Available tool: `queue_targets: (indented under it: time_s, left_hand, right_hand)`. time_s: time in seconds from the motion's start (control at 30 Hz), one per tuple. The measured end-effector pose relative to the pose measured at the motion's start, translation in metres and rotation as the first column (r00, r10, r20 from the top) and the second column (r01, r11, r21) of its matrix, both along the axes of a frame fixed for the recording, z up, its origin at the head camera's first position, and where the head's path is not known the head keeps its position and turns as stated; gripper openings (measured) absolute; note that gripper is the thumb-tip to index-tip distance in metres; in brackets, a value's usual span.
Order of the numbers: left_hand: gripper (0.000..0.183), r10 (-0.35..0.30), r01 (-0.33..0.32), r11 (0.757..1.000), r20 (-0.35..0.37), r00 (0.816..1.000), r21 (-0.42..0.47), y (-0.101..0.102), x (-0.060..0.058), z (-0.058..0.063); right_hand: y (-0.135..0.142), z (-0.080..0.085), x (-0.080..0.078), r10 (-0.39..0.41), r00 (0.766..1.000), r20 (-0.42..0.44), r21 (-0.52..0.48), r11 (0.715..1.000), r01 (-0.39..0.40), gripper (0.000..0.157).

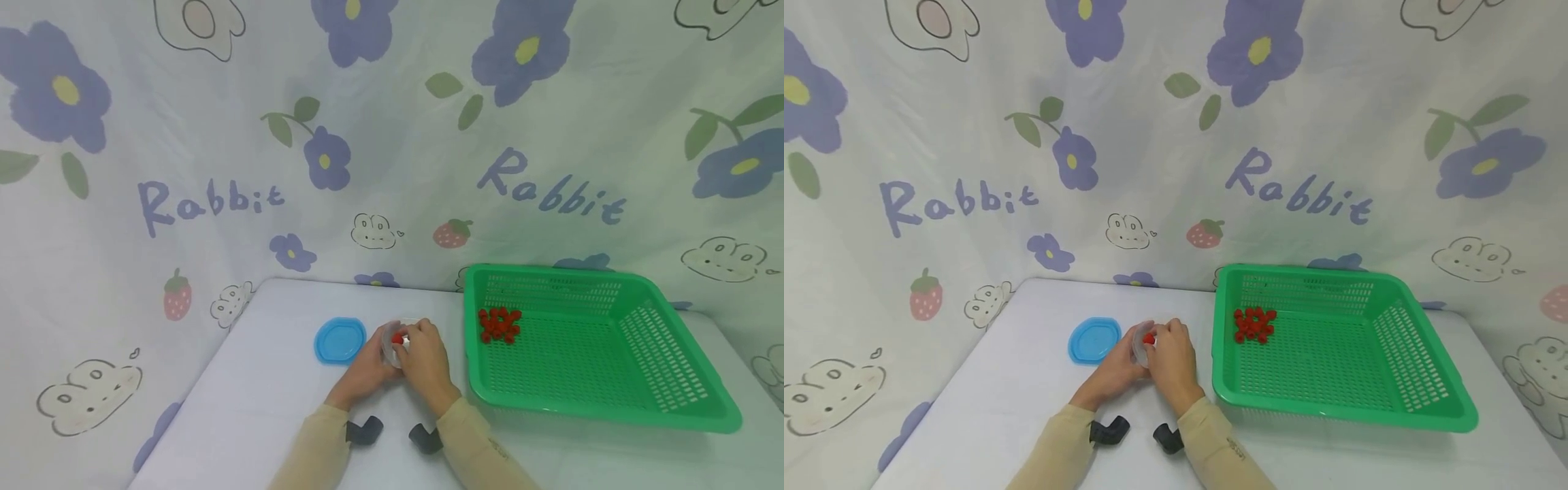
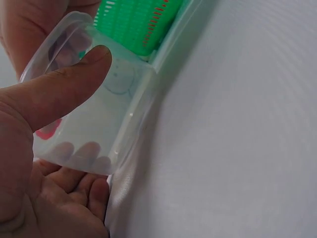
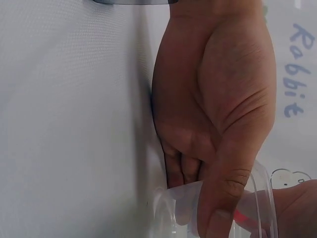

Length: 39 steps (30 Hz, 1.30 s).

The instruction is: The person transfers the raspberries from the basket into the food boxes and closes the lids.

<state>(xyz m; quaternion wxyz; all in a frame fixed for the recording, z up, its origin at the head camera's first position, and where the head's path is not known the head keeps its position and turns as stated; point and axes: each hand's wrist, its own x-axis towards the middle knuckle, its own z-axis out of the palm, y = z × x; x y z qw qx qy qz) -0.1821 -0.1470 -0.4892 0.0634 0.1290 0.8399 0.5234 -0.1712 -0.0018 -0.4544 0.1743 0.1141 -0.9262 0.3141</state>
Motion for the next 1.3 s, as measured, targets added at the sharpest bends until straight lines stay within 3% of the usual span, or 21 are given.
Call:
queue_targets:
  time_s: [0.27, 0.57, 1.03, 1.3]
  left_hand:
    - [0.091, -0.013, 0.013, 1.0, -0.018, 1.0, 0.018, 0.0, -0.002, -0.003]
    - [0.092, -0.015, 0.016, 1.0, -0.009, 1.0, 0.02, 0.001, -0.001, -0.005]
    - [0.09, -0.015, 0.015, 0.999, 0.019, 1.0, -0.04, -0.002, 0.0, 0.001]
    - [0.089, -0.009, 0.009, 1.0, 0.016, 1.0, -0.005, -0.001, -0.002, -0.001]
  right_hand:
    - [0.001, -0.003, -0.001, 0.006, 1.0, -0.018, -0.025, 1.0, -0.007, 0.027]
    - [0.003, -0.004, 0.001, 0.037, 0.998, -0.048, -0.135, 0.99, -0.043, 0.026]
    - [0.001, 0.029, 0.015, 0.106, 0.992, -0.064, -0.236, 0.965, -0.119, 0.016]
    - [0.012, 0.045, 0.017, 0.071, 0.996, -0.05, -0.237, 0.968, -0.081, 0.017]
